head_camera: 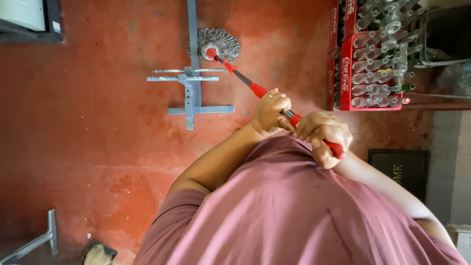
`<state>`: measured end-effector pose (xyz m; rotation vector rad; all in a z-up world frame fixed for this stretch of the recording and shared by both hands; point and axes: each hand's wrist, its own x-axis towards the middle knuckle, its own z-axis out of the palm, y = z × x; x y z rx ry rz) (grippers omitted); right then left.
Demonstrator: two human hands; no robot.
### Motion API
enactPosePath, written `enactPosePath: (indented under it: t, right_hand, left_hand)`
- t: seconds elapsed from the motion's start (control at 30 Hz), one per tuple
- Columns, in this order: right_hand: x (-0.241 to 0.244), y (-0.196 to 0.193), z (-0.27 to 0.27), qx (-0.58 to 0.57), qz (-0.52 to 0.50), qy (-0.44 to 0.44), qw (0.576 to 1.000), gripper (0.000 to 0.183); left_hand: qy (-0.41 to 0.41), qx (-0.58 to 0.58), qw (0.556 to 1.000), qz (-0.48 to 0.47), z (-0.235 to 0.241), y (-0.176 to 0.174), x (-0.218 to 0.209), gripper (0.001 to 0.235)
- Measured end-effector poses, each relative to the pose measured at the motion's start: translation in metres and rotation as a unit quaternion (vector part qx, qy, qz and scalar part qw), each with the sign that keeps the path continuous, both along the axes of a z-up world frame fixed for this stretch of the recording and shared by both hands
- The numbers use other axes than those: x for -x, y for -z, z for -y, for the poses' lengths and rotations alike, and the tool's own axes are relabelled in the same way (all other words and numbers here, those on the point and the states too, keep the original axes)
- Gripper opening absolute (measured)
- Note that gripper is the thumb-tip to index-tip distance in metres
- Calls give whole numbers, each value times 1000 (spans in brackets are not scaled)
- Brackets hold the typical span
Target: The person mops a red floor in a room containing gym equipment. They use a mop with a red handle to clean the floor around a treadmill, a weight bench, and a crate of bottles.
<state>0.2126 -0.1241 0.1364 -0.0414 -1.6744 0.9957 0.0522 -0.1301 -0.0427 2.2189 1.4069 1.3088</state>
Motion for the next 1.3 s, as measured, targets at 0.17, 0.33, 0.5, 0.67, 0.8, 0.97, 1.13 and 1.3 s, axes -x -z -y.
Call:
enactPosePath:
  t: [0.17, 0.33, 0.5, 0.67, 0.8, 0.97, 1.13, 1.3]
  right_hand:
    - [9, 32, 17, 26, -23, -30, 999, 23]
    - [0, -9, 26, 98, 21, 56, 993, 21]
    - [-13, -33, 45, 109, -1, 36, 993, 30]
    - [-6, -73, 56, 126, 109, -22, 986, 14]
    - [23, -52, 46, 41, 33, -15, 998, 14]
    - [41, -42, 36, 34, 7, -73, 997, 19]
    - [86, -2, 43, 8, 21, -42, 999, 16]
    - [116, 25, 27, -22, 44, -1, 999, 14]
  left_hand:
    - [28, -49, 998, 12, 6, 20, 13, 82]
    - [89, 2, 994, 65, -9, -16, 8, 69]
    - [56, -63, 991, 101, 17, -88, -4, 70]
    - [119, 15, 973, 197, 36, -119, 5, 63]
    - [100, -59, 980, 162, 15, -52, 20, 73]
    - [164, -146, 967, 130, -2, -43, 47, 69]
    - [180, -207, 958, 84, -9, 18, 107, 70]
    - [159, -125, 979, -30, -28, 52, 147, 63]
